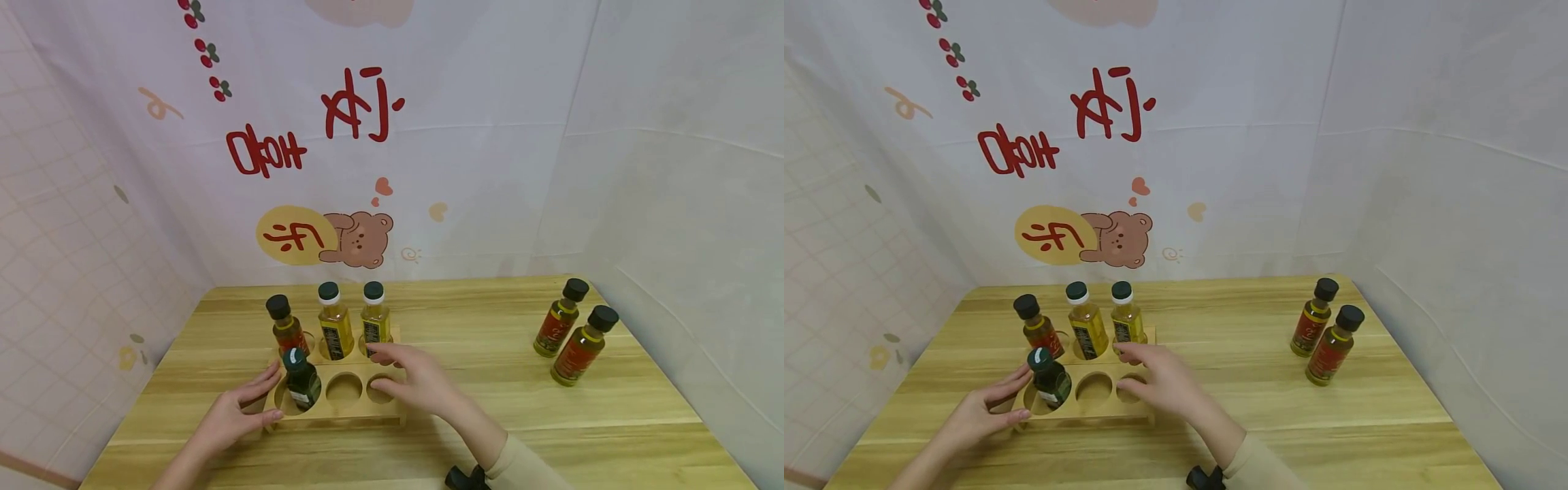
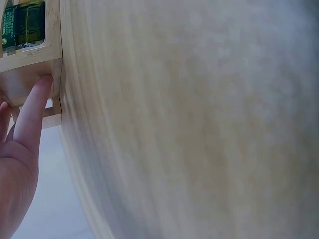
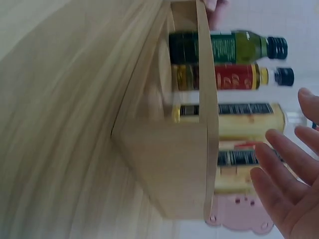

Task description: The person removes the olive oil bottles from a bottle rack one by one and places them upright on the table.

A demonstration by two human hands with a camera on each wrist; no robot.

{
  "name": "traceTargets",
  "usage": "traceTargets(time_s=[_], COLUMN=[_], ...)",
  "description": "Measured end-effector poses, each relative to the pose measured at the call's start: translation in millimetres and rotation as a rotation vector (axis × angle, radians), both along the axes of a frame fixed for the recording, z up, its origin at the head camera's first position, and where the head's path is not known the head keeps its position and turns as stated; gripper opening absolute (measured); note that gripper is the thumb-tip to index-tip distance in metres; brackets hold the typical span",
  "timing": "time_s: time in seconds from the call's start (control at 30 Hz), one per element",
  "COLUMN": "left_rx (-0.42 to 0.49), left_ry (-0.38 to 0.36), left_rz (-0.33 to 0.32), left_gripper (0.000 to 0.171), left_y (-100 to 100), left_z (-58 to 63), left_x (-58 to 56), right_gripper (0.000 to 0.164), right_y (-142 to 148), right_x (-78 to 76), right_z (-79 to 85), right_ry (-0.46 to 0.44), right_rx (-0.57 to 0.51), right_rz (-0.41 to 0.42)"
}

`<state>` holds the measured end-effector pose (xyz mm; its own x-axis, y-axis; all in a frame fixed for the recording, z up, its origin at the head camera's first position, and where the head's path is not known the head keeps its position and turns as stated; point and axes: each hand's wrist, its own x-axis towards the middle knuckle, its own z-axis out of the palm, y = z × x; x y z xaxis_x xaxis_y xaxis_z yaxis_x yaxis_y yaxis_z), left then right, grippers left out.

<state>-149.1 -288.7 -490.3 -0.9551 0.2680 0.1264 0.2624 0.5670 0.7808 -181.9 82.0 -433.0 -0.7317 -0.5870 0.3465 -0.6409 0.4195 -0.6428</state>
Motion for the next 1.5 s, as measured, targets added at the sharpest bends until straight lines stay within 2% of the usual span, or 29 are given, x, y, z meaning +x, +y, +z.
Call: traceTargets(time_s=[0.27, 0.43, 0.73, 1.1, 1.5], left_rx=[0.022, 0.019, 0.003, 0.021, 0.029], left_ry=[0.012, 0.022, 0.019, 0.005, 0.021], left_rz=[-0.007, -0.018, -0.007, -0.019, -0.031], left_gripper=[0.065, 0.064, 0.063, 0.062, 0.061], left_y=[0, 2, 3, 2, 2], left_z=[1.1, 2.7, 4.8, 6.4, 5.5], left_x=[0.5, 2.1, 3.1, 2.6, 2.9], right_gripper=[0.059, 0.059, 0.061, 0.063, 0.063], right_y=[-32, -48, -72, -92, -108], right_x=[-0.5, -1.3, -3.7, -5.1, -5.2], right_z=[1.4, 0.5, -2.6, -3.3, -3.0], right_ry=[0.012, -0.024, 0.013, -0.089, -0.067], right_rx=[0.013, -0.032, -0.099, -0.186, -0.193], right_rz=[0.03, 0.047, 0.061, 0.066, 0.048])
